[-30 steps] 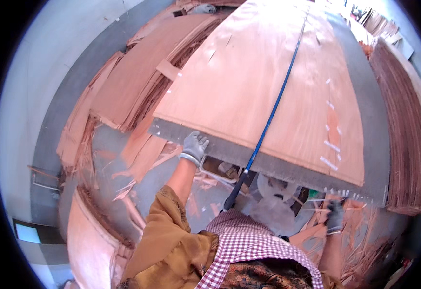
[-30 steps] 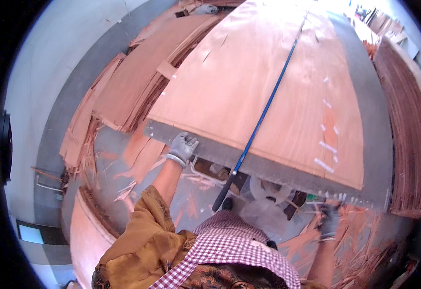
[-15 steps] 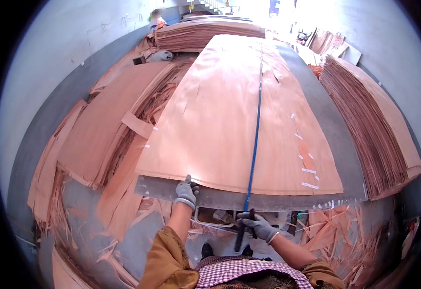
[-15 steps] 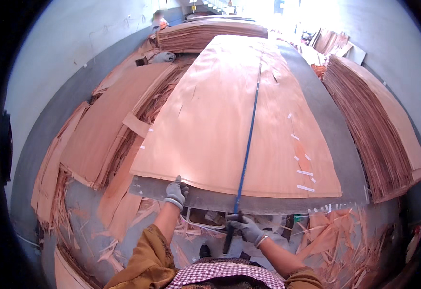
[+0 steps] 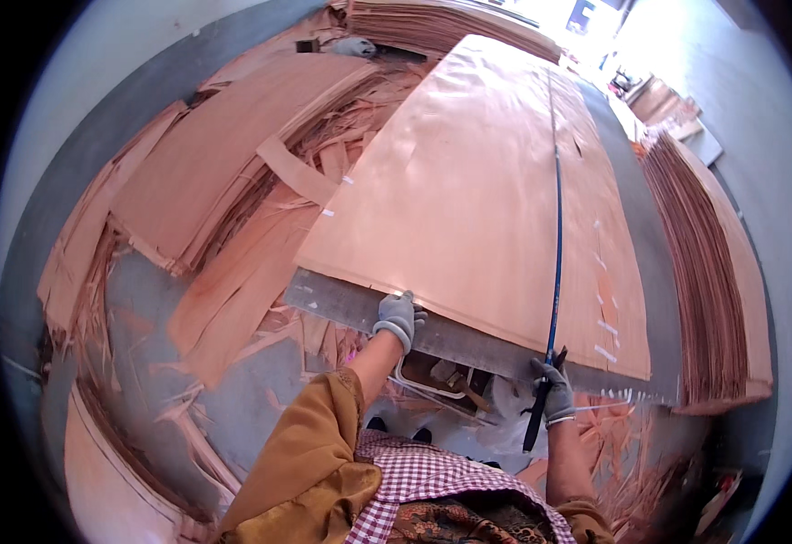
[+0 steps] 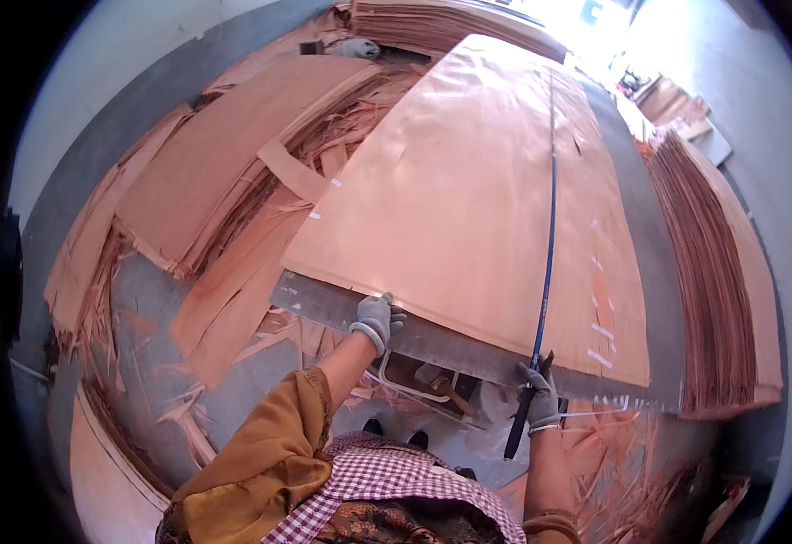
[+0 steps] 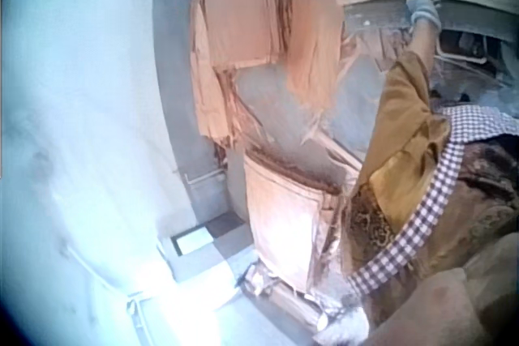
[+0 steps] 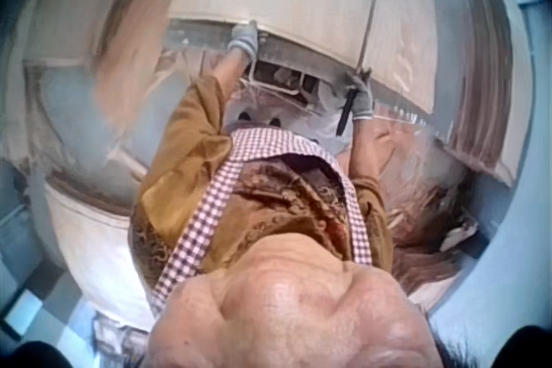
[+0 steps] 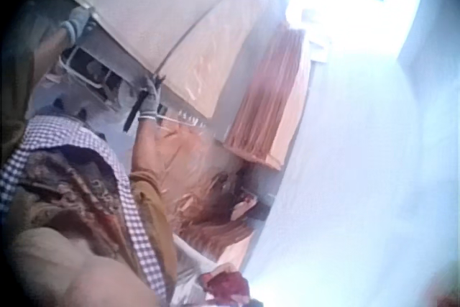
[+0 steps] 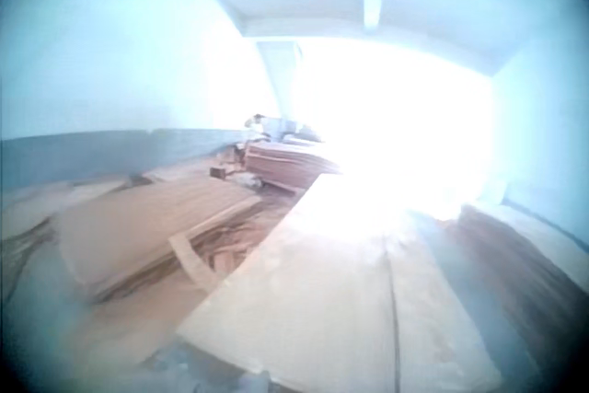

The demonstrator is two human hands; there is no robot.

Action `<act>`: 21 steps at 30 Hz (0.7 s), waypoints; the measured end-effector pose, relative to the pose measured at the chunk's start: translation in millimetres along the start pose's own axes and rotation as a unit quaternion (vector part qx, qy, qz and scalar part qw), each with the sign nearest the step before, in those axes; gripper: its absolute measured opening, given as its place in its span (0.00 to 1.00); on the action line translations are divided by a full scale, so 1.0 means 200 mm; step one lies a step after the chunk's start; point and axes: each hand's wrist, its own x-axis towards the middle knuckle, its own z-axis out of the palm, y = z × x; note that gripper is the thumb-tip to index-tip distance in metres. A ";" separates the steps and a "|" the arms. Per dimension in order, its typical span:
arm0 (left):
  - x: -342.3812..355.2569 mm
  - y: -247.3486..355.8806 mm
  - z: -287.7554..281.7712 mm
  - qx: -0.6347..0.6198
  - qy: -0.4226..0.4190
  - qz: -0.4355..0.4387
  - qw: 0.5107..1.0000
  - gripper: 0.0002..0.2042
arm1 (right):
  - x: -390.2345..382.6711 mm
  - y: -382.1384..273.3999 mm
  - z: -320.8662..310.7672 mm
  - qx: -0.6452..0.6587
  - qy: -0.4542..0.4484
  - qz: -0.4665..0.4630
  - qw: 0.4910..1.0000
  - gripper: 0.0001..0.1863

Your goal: The person cuts strips of wood veneer using a hand knife and a straight-edge guide, then gathers and folds long pieces of veneer by hand.

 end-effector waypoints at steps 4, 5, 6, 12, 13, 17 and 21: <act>-0.01 -0.01 -0.02 -0.028 -0.016 -0.030 0.999 0.08 | 0.06 0.02 -0.06 0.066 -0.031 0.040 0.997 0.27; 0.02 -0.02 -0.03 -0.041 -0.031 -0.039 0.998 0.08 | 0.10 0.04 -0.08 0.067 -0.038 0.035 0.996 0.27; 0.03 0.01 -0.04 -0.053 -0.050 -0.043 0.996 0.08 | 0.12 0.02 -0.06 0.071 -0.047 0.026 0.996 0.27; 0.01 0.02 0.03 -0.030 -0.061 -0.056 0.996 0.07 | 0.22 0.03 -0.18 0.099 -0.041 0.009 0.994 0.19; 0.04 0.02 -0.01 -0.026 -0.067 -0.064 0.995 0.07 | 0.23 0.04 -0.15 0.093 -0.041 -0.004 0.995 0.18; 0.10 0.00 -0.06 0.001 -0.046 -0.078 0.996 0.07 | 0.22 0.02 -0.12 0.062 -0.009 -0.016 0.998 0.15; 0.08 0.02 -0.04 0.035 -0.019 -0.091 0.995 0.07 | 0.17 -0.01 -0.14 0.023 0.014 -0.033 0.999 0.18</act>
